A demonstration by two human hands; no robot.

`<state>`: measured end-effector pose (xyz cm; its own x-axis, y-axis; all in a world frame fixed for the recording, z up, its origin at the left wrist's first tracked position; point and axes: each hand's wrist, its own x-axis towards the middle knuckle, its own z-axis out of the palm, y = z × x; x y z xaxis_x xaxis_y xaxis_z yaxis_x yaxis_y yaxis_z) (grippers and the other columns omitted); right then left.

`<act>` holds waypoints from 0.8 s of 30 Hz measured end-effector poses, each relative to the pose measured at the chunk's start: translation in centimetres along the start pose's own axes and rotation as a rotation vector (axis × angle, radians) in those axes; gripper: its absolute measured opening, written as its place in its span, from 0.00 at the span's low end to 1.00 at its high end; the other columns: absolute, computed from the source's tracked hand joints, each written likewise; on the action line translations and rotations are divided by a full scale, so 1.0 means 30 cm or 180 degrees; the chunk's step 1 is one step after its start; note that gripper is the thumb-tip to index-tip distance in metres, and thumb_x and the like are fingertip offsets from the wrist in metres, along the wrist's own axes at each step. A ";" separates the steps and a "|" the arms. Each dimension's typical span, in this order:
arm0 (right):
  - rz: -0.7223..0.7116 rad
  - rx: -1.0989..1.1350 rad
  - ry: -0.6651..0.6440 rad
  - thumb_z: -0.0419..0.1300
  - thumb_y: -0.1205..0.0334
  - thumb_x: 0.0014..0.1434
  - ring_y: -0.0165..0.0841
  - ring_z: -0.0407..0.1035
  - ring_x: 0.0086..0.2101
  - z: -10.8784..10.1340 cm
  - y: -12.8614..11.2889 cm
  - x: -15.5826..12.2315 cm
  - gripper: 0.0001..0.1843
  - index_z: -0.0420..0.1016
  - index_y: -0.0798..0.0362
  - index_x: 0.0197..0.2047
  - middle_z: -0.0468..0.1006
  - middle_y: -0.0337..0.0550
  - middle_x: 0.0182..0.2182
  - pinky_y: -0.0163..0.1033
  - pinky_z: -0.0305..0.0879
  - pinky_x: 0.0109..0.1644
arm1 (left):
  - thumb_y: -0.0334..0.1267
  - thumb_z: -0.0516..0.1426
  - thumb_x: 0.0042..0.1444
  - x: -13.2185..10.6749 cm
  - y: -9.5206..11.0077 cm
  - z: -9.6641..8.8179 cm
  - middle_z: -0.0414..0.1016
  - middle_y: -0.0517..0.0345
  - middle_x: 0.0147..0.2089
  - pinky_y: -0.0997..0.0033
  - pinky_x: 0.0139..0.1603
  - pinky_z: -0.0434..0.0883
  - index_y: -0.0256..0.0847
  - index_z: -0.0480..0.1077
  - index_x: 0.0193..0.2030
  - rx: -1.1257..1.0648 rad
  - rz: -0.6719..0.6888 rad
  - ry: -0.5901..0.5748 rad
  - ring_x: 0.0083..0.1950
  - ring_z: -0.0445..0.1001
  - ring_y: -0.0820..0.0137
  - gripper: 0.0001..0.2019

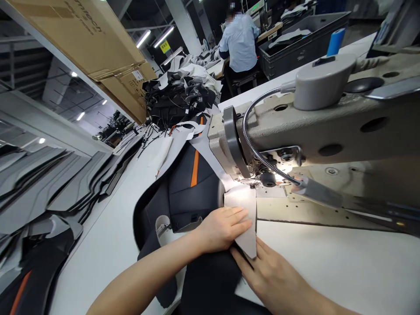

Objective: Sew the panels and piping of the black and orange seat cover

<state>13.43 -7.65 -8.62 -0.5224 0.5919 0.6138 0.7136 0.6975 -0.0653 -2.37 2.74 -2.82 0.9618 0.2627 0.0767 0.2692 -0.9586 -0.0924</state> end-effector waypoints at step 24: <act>0.0123 -0.0149 0.0188 0.53 0.71 0.53 0.46 0.65 0.52 0.047 0.077 0.005 0.21 0.71 0.66 0.50 0.72 0.63 0.50 0.51 0.61 0.56 | 0.32 0.47 0.62 0.095 -0.110 0.049 0.73 0.57 0.37 0.73 0.40 0.65 0.41 0.73 0.39 -0.0212 -0.0123 -0.0085 0.37 0.67 0.72 0.13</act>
<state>14.35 -5.38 -9.79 -0.4666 0.5921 0.6570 0.7545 0.6542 -0.0537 -0.44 6.81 -3.76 0.9520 0.3017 0.0524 0.3032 -0.9526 -0.0235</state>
